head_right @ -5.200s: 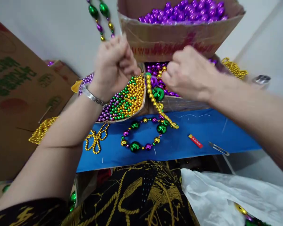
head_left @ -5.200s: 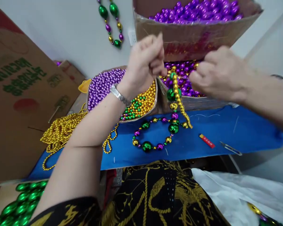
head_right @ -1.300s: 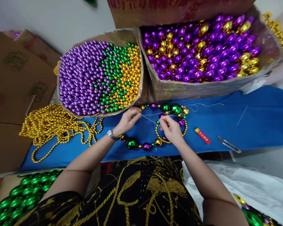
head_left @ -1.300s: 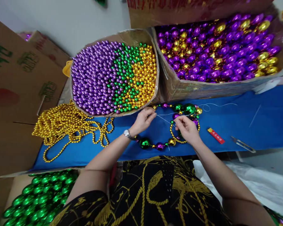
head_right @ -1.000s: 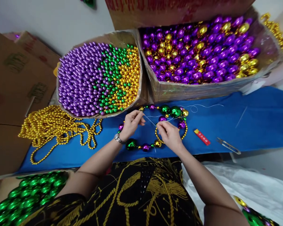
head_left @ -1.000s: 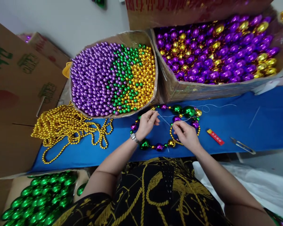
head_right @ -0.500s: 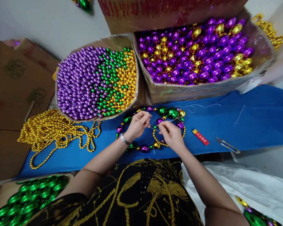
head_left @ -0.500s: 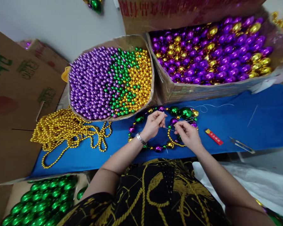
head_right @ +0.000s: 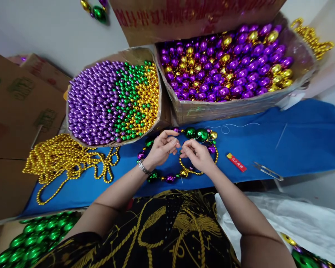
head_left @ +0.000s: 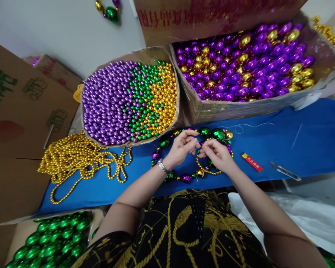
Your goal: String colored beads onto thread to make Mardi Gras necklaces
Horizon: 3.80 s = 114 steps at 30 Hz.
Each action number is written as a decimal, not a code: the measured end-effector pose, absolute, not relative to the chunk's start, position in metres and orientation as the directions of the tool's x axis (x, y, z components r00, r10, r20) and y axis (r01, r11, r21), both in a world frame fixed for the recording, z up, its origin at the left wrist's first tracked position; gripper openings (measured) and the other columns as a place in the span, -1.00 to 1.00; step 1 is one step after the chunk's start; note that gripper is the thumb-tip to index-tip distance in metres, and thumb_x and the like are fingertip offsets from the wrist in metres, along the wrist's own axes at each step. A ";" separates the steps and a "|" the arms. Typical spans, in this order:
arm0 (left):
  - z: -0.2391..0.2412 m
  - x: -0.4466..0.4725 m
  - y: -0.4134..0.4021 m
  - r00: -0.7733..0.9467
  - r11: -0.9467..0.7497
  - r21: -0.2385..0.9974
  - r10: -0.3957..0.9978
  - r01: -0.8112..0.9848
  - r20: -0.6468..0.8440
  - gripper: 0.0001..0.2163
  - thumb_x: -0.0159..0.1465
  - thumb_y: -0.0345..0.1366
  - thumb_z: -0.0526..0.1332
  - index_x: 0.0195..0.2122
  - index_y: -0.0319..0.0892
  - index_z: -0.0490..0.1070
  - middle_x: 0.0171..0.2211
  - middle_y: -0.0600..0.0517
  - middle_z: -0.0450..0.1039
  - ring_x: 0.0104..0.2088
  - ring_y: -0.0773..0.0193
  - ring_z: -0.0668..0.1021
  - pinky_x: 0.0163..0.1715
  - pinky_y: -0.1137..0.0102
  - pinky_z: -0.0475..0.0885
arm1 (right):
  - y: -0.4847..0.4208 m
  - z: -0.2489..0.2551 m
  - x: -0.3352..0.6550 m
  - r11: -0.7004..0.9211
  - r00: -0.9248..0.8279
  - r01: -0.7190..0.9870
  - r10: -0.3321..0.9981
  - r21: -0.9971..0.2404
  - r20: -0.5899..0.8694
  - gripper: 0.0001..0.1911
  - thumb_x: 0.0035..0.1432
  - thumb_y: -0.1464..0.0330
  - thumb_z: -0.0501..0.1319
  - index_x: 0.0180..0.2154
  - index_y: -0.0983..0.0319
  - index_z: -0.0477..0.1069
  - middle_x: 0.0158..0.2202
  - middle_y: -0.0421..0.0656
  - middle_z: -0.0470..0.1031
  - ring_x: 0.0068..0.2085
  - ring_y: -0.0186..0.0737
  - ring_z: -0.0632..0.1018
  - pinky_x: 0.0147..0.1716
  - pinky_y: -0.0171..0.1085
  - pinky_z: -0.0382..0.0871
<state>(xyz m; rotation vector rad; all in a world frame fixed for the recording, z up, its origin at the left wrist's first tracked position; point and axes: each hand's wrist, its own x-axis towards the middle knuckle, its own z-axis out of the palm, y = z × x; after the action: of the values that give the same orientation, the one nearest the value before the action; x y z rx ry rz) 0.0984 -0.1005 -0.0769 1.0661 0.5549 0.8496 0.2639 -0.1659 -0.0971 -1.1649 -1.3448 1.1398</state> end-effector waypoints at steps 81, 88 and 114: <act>-0.055 0.100 -0.095 0.707 0.371 0.918 0.686 -0.139 -0.170 -0.74 0.21 -0.12 0.31 -0.32 -0.26 0.50 -0.48 0.02 0.45 -0.50 0.40 0.46 -0.43 0.45 0.34 | -0.168 -0.069 0.293 0.255 -0.081 0.482 0.966 -0.838 0.247 -0.78 0.29 0.24 0.12 -0.15 0.15 0.48 -0.29 -0.17 0.61 -0.32 -0.27 0.61 -0.27 -0.26 0.51; -0.050 0.106 -0.102 0.710 0.251 0.963 0.695 -0.097 -0.109 -0.72 0.23 -0.09 0.29 -0.35 -0.26 0.47 -0.50 0.04 0.44 -0.57 0.46 0.38 -0.52 0.49 0.28 | -0.172 -0.079 0.263 0.037 -0.100 0.339 0.995 -0.940 0.004 -0.77 0.24 0.31 0.11 -0.08 0.18 0.38 -0.43 -0.22 0.57 -0.49 -0.32 0.56 -0.49 -0.36 0.40; -0.074 0.099 -0.107 0.651 0.603 0.696 0.715 -0.389 -0.255 -0.66 0.16 -0.17 0.33 -0.50 -0.19 0.16 -0.62 0.18 0.17 -0.68 0.53 0.12 -0.66 0.56 0.03 | -0.194 -0.083 0.293 0.084 0.305 -0.695 0.934 -0.715 -0.187 -0.65 0.06 0.28 0.32 -0.51 0.18 0.13 -0.63 -0.39 -0.04 -0.59 -0.47 0.21 -0.34 -0.34 0.44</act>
<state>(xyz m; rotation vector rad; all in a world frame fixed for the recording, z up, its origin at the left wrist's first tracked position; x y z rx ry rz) 0.0993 -0.1070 -0.0743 0.6453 0.5570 0.6783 0.2927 -0.1935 -0.0834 -0.8177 -0.3581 1.2538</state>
